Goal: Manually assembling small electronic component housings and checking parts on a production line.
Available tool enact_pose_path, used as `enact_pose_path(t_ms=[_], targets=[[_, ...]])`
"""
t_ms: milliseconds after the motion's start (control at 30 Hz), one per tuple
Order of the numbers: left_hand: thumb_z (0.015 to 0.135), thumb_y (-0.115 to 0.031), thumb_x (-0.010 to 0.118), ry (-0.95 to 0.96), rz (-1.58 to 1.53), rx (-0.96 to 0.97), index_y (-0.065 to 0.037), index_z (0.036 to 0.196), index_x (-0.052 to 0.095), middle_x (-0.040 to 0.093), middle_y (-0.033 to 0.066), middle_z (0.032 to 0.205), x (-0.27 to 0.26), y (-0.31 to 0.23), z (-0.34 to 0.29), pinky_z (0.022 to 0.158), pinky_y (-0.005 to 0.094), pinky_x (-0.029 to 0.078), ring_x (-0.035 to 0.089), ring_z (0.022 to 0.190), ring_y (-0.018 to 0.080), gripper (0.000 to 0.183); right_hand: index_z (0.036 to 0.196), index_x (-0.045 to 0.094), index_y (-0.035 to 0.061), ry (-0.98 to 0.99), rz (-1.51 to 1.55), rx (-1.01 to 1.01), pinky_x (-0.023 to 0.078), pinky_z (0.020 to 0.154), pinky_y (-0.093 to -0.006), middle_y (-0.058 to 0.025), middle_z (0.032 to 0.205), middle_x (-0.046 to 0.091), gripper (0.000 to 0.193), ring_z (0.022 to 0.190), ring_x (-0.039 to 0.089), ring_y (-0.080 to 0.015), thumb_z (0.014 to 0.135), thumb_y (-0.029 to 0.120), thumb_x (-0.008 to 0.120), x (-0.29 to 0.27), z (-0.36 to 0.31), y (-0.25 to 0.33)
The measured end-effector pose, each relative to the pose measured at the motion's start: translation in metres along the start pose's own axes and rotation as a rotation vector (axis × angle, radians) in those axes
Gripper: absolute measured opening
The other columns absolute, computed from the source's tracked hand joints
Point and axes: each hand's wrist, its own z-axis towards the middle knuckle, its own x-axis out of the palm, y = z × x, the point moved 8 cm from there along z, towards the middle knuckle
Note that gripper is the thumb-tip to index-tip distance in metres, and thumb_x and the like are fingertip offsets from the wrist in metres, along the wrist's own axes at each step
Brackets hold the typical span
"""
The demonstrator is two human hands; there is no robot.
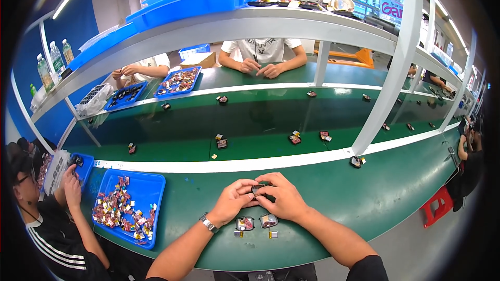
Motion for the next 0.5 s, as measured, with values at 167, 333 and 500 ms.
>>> enact_pose_path(t_ms=[167,333,500], targets=[[0.097,0.002,0.05,-0.001,-0.012,-0.004,-0.002,0.128,0.048,0.058,0.0132,0.128,-0.0008,0.001,0.0001,0.1,0.0361,0.053,0.059,0.117,0.02,0.032,0.085,0.07,0.0059,-0.074,0.035,0.013,0.049,0.091,-0.0381,-0.0077,0.116,0.062,0.009,0.111,0.057,-0.0282,0.076,0.008,0.071,-0.0021,-0.0011,-0.0017],[0.097,0.0,0.052,-0.068,0.028,-0.008,-0.001,0.125,0.05,0.06,0.0118,0.122,-0.0037,0.002,-0.0008,0.095,0.0344,0.056,0.062,0.111,0.0192,0.028,0.086,0.07,0.0065,-0.044,0.069,0.022,0.049,0.091,-0.0377,-0.0078,0.116,0.063,0.009,0.111,0.057,-0.0286,0.077,0.009,0.072,0.0011,-0.0013,-0.0039],[0.098,-0.002,0.053,-0.054,0.026,0.016,-0.002,0.124,0.051,0.061,0.011,0.12,-0.0017,0.0013,0.0,0.093,0.0343,0.057,0.063,0.109,0.0184,0.026,0.089,0.071,0.0076,-0.031,0.125,0.027,0.048,0.092,-0.0371,-0.0076,0.117,0.063,0.011,0.113,0.056,-0.0276,0.079,0.011,0.071,-0.0012,-0.001,-0.0041]])
